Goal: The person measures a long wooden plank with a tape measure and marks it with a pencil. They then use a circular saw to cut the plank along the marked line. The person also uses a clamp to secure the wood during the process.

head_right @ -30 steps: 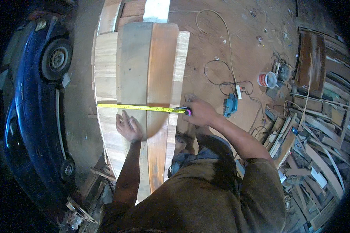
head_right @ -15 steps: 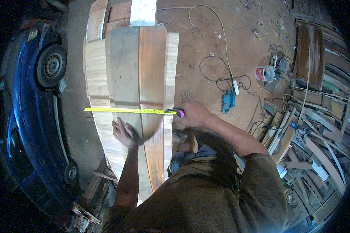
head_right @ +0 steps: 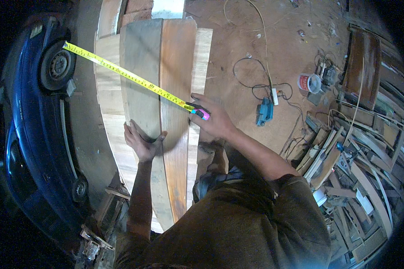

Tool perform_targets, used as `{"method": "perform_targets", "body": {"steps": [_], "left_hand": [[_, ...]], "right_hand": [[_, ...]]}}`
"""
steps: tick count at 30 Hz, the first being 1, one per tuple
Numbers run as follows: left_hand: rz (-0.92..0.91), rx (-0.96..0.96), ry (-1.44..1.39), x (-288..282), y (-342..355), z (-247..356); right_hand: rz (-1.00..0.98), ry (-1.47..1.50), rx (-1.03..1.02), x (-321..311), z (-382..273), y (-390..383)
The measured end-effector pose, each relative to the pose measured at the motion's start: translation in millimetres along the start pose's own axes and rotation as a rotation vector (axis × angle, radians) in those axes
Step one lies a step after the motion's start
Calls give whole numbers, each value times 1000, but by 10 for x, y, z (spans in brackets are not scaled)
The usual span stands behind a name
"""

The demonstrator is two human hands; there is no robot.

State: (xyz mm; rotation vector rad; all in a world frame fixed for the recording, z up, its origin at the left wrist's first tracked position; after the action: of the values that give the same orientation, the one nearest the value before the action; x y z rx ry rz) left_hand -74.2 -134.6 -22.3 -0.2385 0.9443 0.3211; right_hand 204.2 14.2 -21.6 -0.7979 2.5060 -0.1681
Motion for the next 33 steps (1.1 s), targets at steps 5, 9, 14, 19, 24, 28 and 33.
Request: {"method": "perform_targets", "body": {"steps": [5, 9, 14, 19, 24, 28, 33], "left_hand": [[33, 50, 2, -9, 22, -14], [73, 102, -3, 0, 31, -64], [91, 148, -7, 9, 21, -78], [69, 121, 11, 14, 13, -112], [102, 163, -28, 32, 12, -108], [112, 157, -31, 31, -8, -112], [111, 144, -57, 12, -7, -97]], "right_hand": [[-17, 77, 52, 29, -19, 5], [-25, 50, 8, 21, 13, 23], [-31, 65, 19, 39, 35, 14], [-43, 49, -4, -2, 13, 34], [0, 64, -23, 17, 47, 44], [-26, 43, -9, 2, 27, 39], [-35, 64, 24, 3, 17, 28]]}}
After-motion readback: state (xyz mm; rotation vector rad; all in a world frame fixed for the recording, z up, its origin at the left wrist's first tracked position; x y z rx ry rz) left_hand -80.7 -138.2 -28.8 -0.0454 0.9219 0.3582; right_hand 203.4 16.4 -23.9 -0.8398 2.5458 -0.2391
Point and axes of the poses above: each hand's wrist, its own y-axis towards the middle knuckle, its own x-axis out of the palm, z = x × y, the point moved 1 cm from there along y, towards the middle knuckle, and after that the axes turned 14 degrees about -y, right-handed, at the moved point
